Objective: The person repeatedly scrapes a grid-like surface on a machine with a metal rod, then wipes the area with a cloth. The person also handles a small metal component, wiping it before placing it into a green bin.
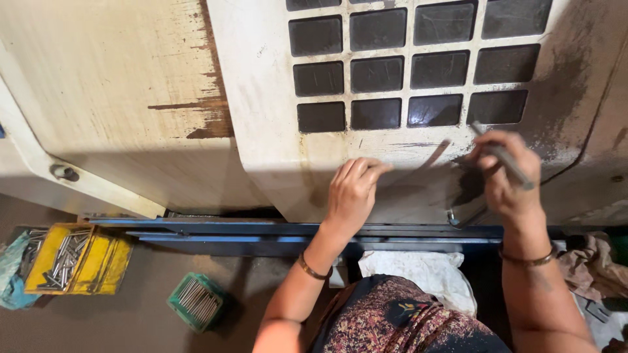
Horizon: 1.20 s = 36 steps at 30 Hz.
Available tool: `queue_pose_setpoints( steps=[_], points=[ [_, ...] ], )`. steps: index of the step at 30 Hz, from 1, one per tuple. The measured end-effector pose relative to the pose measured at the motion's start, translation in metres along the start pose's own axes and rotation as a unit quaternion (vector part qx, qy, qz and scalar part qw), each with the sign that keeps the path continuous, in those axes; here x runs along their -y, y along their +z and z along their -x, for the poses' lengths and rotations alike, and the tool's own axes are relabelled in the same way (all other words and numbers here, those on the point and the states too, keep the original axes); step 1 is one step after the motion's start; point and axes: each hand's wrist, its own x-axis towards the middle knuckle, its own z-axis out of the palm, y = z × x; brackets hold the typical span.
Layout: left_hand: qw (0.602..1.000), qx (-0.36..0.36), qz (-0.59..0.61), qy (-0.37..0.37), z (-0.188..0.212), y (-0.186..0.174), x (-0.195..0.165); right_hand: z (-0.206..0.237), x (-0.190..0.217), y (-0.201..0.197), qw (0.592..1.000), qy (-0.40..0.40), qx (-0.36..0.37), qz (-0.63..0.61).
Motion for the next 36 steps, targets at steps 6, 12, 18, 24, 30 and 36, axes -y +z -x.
queue_pose_setpoints(
  steps=[6,12,18,24,30,36],
  points=[
    [0.995,-0.026,-0.006,0.095,-0.039,0.025,0.012,-0.040,-0.036,-0.005,0.982,-0.005,-0.145,-0.122],
    [0.990,-0.019,-0.034,0.132,-0.081,0.061,0.013,-0.057,-0.054,0.006,0.983,-0.059,-0.171,-0.036],
    [0.986,0.044,-0.132,0.089,-0.109,0.076,0.006,-0.058,-0.064,0.007,0.985,-0.046,-0.164,-0.022],
    [0.968,0.085,-0.221,0.086,-0.114,0.077,0.004,-0.062,-0.065,0.006,0.986,-0.058,-0.156,-0.016],
    [0.968,0.092,-0.219,0.084,-0.114,0.079,0.005,-0.060,-0.066,0.004,0.986,-0.051,-0.156,-0.017],
    [0.964,0.090,-0.235,0.081,-0.112,0.079,0.002,-0.059,-0.065,0.000,0.987,-0.047,-0.148,-0.032]
  ],
)
